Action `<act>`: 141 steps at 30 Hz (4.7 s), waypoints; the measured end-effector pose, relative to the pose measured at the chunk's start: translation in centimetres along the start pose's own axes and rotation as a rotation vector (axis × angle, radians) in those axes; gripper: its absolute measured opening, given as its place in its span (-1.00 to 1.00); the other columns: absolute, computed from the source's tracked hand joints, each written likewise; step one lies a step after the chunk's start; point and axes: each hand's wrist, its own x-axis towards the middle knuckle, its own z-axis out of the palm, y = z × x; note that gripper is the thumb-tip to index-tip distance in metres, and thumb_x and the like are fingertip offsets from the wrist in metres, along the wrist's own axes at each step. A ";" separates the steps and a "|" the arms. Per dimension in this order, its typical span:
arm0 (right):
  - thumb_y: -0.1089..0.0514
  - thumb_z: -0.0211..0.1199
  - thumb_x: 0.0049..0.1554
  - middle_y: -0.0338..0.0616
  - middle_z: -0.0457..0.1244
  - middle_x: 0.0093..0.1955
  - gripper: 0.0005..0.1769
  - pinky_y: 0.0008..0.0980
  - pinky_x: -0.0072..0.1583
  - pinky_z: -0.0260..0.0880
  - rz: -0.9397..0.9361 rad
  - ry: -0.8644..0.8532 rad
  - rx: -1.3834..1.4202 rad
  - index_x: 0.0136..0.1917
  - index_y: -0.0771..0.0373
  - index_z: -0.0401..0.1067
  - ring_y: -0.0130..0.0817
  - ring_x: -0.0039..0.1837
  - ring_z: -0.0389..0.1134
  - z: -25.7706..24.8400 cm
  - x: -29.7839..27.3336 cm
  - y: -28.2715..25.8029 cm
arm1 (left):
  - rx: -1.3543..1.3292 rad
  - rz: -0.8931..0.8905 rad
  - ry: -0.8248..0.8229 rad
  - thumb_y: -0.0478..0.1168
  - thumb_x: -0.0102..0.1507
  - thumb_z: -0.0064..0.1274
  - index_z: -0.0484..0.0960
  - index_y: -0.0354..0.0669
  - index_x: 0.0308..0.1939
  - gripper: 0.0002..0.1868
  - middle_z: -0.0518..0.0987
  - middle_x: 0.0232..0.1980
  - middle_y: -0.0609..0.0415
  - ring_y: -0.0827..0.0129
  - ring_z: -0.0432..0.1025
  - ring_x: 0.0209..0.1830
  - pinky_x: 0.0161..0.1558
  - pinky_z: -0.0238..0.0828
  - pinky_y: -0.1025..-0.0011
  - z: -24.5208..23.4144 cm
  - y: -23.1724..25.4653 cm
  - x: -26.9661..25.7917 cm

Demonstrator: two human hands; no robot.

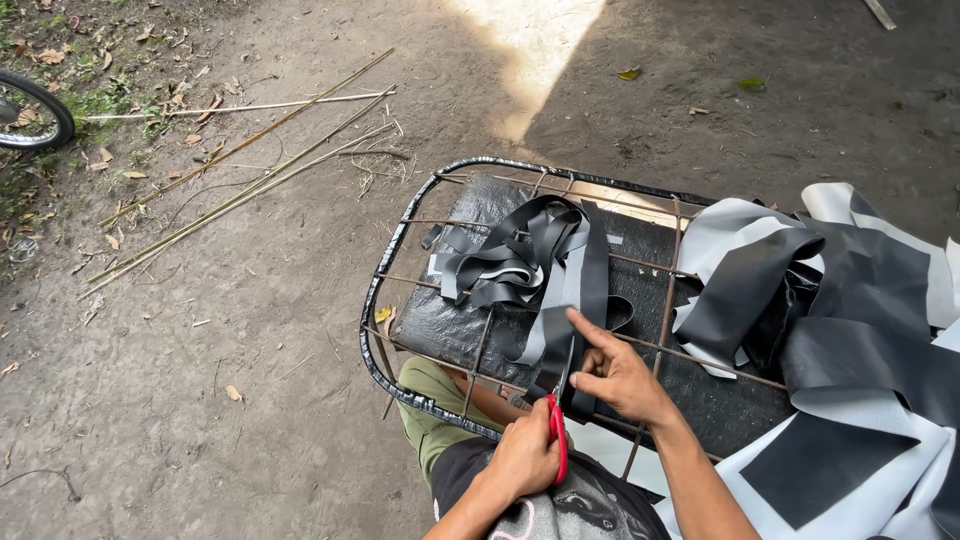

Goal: Cutting strips of black and white upholstery material using scissors on a metal frame.

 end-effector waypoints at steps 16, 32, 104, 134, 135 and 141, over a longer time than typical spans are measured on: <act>0.34 0.34 0.08 -0.33 0.20 -0.34 -0.06 -0.56 -0.14 0.31 -0.036 0.013 -0.068 0.66 -0.02 0.16 -0.59 -0.28 0.15 -0.4 0.3 0.2 | -0.013 -0.004 -0.064 -0.14 0.37 -0.22 0.25 -0.19 -0.04 -0.79 0.57 -0.16 -0.36 -0.52 0.39 -0.19 -0.14 0.26 -0.18 -1.3 1.4 -1.0; 0.35 0.32 0.06 -0.34 0.11 -0.35 0.14 -0.49 -0.08 0.34 0.019 -0.087 0.070 0.75 -0.07 -0.15 -0.53 -0.27 0.12 0.7 -0.1 -1.4 | -0.059 -0.028 -0.051 -0.14 0.38 -0.23 0.30 -0.18 -0.13 -0.83 0.60 -0.18 -0.35 -0.46 0.43 -0.17 -0.16 0.31 -0.13 -0.9 0.7 -0.5; -0.52 -0.24 0.23 -0.31 0.12 -0.47 -0.21 -0.43 -0.30 0.18 0.072 -0.016 0.016 -0.26 0.19 0.40 -0.48 -0.41 0.14 4.1 -0.7 2.3 | -0.706 0.159 -0.270 -0.19 0.48 -0.07 0.36 -0.12 0.01 -0.87 0.63 -0.29 0.07 0.40 0.64 -0.30 -0.24 0.50 0.49 -2.2 2.2 -1.8; -0.22 -0.07 0.40 -0.20 0.19 -0.25 -0.40 -0.52 -0.29 0.06 -0.180 0.357 0.636 0.37 0.33 0.32 -0.54 -0.40 -0.03 1.1 -0.5 -2.0 | -0.621 0.185 -0.062 0.09 0.07 0.35 0.45 -0.06 0.10 -0.36 0.66 -0.06 0.11 0.42 0.57 -0.09 -0.01 0.50 0.42 -1.6 4.5 0.9; -0.24 -0.08 0.40 -0.18 0.17 -0.22 -0.41 -0.49 -0.28 0.04 -0.184 0.442 0.588 0.31 0.32 0.34 -0.52 -0.40 -0.05 1.2 -0.5 -2.6 | -0.426 0.167 -0.030 0.32 -0.05 0.31 0.44 -0.03 0.14 -0.16 0.65 0.05 0.10 0.38 0.56 0.03 0.03 0.46 0.39 -2.3 5.5 0.8; -0.13 -0.17 0.42 -0.04 0.36 0.08 -0.42 -0.42 0.09 0.29 -0.112 0.447 0.450 0.41 0.31 0.40 -0.33 -0.01 0.27 -0.7 -1.0 -3.2 | -0.316 0.039 0.063 -0.32 0.10 0.08 0.57 -0.05 -0.10 -0.71 0.58 -0.41 0.13 0.41 0.44 -0.48 -0.38 0.45 0.34 -2.8 7.0 1.5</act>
